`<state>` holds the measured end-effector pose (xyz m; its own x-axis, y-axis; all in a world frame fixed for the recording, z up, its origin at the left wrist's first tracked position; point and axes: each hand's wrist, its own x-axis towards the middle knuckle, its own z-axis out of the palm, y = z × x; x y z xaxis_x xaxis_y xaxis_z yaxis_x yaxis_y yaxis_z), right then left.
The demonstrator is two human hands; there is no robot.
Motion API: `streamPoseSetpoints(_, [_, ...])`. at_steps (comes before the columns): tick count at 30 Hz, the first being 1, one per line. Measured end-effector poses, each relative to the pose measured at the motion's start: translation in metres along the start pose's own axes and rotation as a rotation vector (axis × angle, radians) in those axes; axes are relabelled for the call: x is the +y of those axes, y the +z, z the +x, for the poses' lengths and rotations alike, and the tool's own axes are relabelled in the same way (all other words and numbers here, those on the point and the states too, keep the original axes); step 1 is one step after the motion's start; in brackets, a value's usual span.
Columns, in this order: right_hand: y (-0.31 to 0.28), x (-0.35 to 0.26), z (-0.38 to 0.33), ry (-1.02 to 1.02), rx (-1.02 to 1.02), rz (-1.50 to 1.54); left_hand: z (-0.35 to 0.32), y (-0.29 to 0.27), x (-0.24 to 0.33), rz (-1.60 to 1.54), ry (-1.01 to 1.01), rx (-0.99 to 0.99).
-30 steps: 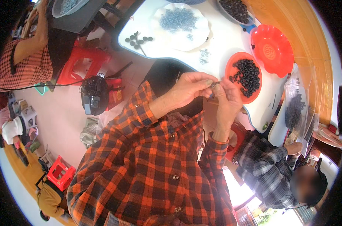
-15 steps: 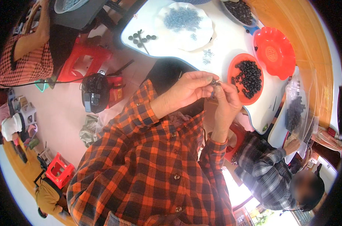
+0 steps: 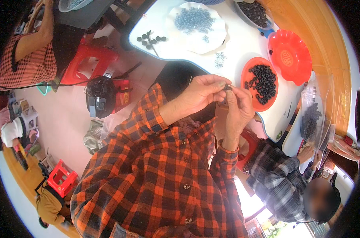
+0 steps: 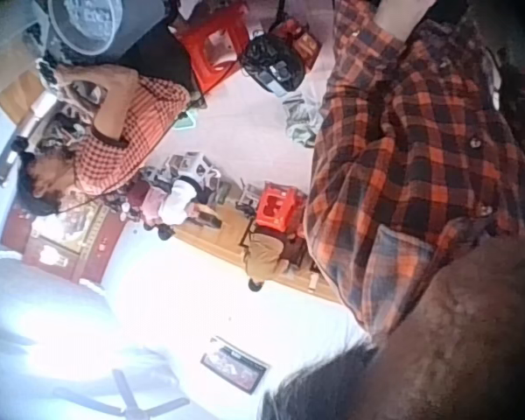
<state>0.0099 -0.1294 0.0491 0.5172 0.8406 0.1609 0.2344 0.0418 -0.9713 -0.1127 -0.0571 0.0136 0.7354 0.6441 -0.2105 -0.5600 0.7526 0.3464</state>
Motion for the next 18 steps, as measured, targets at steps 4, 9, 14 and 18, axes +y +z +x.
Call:
streamPoseSetpoints(4, [-0.0003, -0.0018, 0.0004, -0.002, -0.001, -0.029, 0.0002, -0.0002, -0.0012, 0.037, 0.015, -0.004])
streamPoseSetpoints(9, [-0.0021, -0.0013, 0.0021, -0.106, -0.031, -0.161, -0.0010, -0.0008, 0.0006, 0.141, 0.039, 0.001])
streamPoseSetpoints(14, [-0.0032, -0.0026, 0.0013, -0.073, -0.038, -0.178, -0.0017, 0.0013, 0.0033, 0.202, 0.028, 0.036])
streamPoseSetpoints(18, [-0.0058, -0.0083, 0.0056, -0.183, -0.083, -0.269, -0.0016, -0.0001, 0.0024, 0.190, 0.025, 0.039])
